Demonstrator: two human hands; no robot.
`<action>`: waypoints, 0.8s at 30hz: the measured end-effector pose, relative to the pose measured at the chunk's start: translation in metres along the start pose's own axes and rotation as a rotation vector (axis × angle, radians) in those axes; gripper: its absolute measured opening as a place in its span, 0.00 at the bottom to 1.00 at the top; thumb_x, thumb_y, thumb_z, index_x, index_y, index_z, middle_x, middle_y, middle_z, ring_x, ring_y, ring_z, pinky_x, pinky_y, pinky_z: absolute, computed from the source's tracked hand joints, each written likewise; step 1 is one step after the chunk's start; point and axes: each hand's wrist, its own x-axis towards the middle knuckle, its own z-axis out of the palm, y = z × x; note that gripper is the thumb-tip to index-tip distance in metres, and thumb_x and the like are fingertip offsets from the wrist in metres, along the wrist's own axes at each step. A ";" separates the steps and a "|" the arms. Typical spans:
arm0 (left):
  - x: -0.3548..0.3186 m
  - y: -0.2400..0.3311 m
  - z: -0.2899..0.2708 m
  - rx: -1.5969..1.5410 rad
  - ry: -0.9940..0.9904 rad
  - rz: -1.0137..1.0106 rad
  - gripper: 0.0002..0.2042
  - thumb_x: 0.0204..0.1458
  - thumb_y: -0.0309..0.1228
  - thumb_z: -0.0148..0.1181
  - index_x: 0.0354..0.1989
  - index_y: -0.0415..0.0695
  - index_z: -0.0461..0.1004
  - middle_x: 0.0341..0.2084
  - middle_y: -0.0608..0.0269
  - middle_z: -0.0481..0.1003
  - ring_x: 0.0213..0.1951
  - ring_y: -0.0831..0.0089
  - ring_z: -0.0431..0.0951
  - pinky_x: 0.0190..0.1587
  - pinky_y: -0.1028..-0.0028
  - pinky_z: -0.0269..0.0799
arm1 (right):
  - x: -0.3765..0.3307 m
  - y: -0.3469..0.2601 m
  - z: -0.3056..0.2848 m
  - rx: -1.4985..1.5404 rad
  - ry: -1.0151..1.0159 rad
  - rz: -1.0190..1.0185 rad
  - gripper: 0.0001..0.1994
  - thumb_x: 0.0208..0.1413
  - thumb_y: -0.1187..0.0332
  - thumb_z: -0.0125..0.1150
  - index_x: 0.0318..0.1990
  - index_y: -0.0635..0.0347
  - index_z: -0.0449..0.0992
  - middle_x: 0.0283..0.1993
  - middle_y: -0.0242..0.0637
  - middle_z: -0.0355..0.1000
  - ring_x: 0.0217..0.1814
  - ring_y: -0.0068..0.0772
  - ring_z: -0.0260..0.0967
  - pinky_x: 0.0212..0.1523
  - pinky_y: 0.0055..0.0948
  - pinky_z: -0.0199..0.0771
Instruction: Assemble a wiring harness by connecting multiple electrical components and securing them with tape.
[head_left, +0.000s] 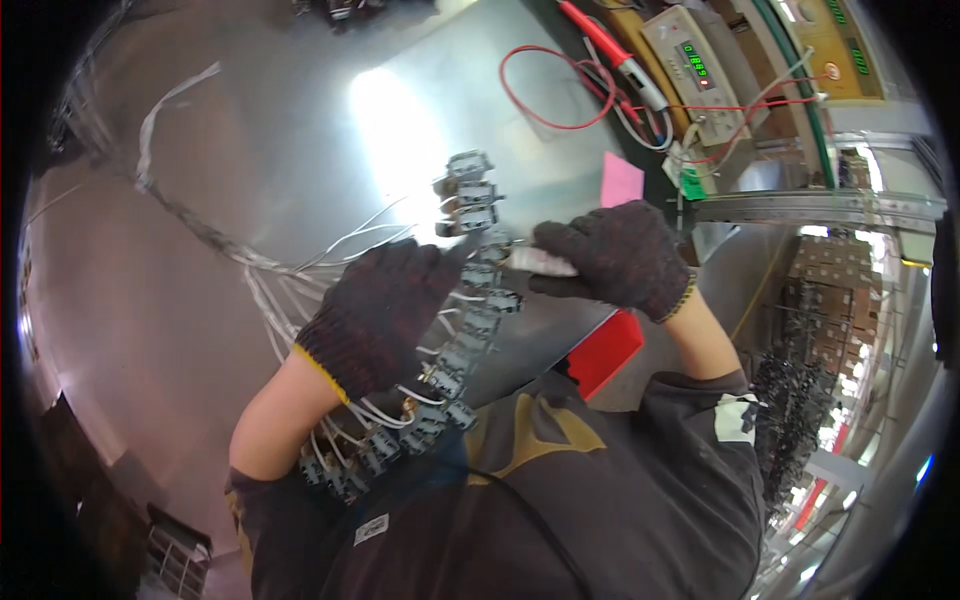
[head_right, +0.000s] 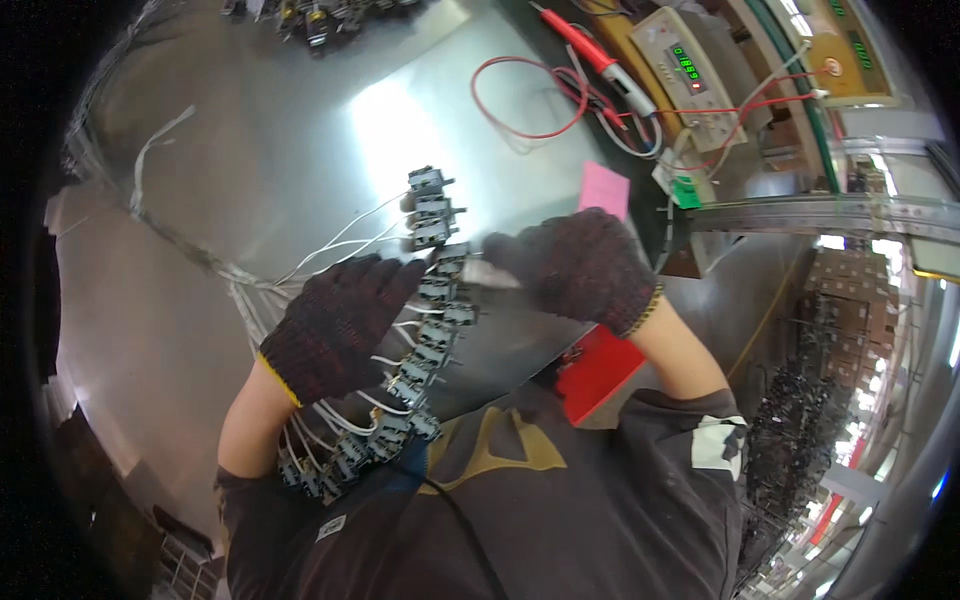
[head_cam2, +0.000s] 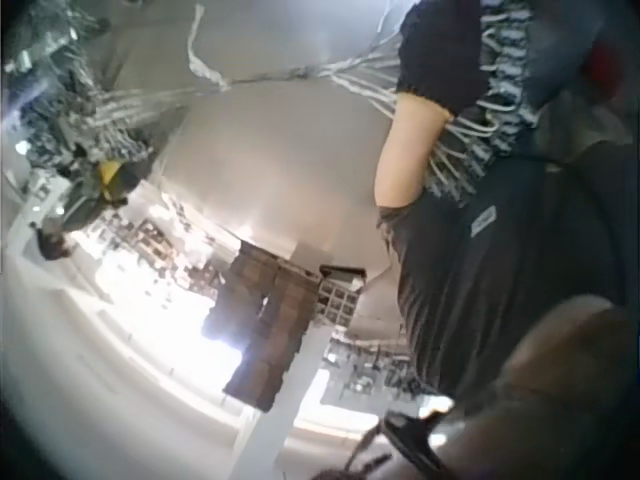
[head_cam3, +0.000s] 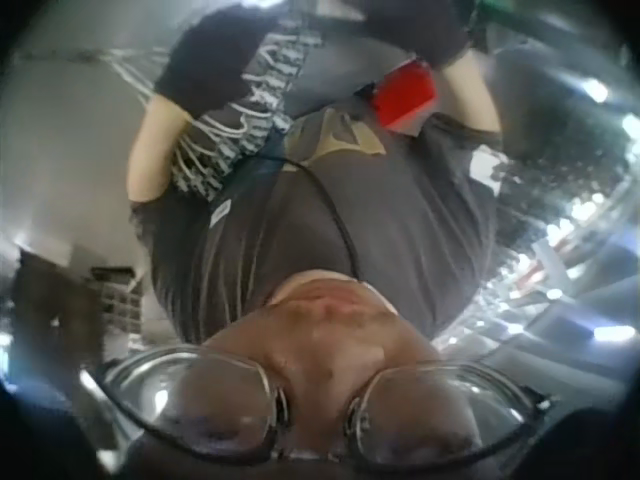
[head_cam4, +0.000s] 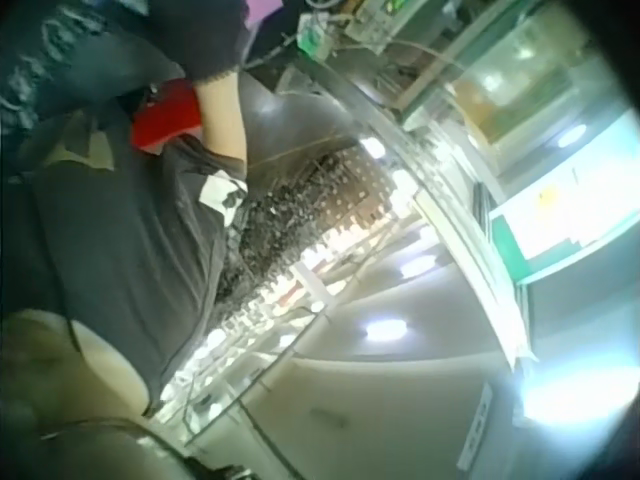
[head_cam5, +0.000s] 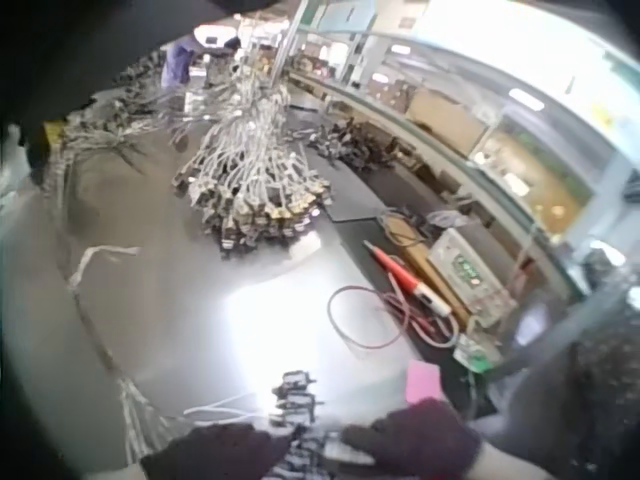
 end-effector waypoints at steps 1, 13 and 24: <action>0.004 0.003 -0.002 0.070 -0.019 -0.036 0.50 0.34 0.34 0.74 0.72 0.41 0.57 0.59 0.48 0.70 0.61 0.50 0.71 0.62 0.57 0.69 | -0.002 0.005 0.008 -0.060 0.067 -0.046 0.22 0.50 0.43 0.71 0.45 0.44 0.81 0.22 0.32 0.72 0.22 0.38 0.74 0.22 0.38 0.68; 0.027 -0.021 -0.001 -0.001 -0.032 0.095 0.48 0.35 0.36 0.72 0.70 0.42 0.59 0.42 0.55 0.76 0.44 0.56 0.77 0.46 0.57 0.76 | -0.002 0.017 0.006 -0.143 0.113 -0.124 0.21 0.51 0.43 0.70 0.46 0.44 0.81 0.23 0.30 0.71 0.25 0.35 0.74 0.23 0.37 0.68; 0.023 -0.031 0.014 0.020 0.065 0.150 0.56 0.31 0.39 0.79 0.75 0.49 0.54 0.38 0.53 0.77 0.41 0.53 0.79 0.45 0.58 0.77 | -0.003 0.022 0.008 -0.140 0.163 -0.169 0.22 0.49 0.47 0.71 0.50 0.43 0.80 0.24 0.28 0.70 0.25 0.33 0.74 0.23 0.37 0.69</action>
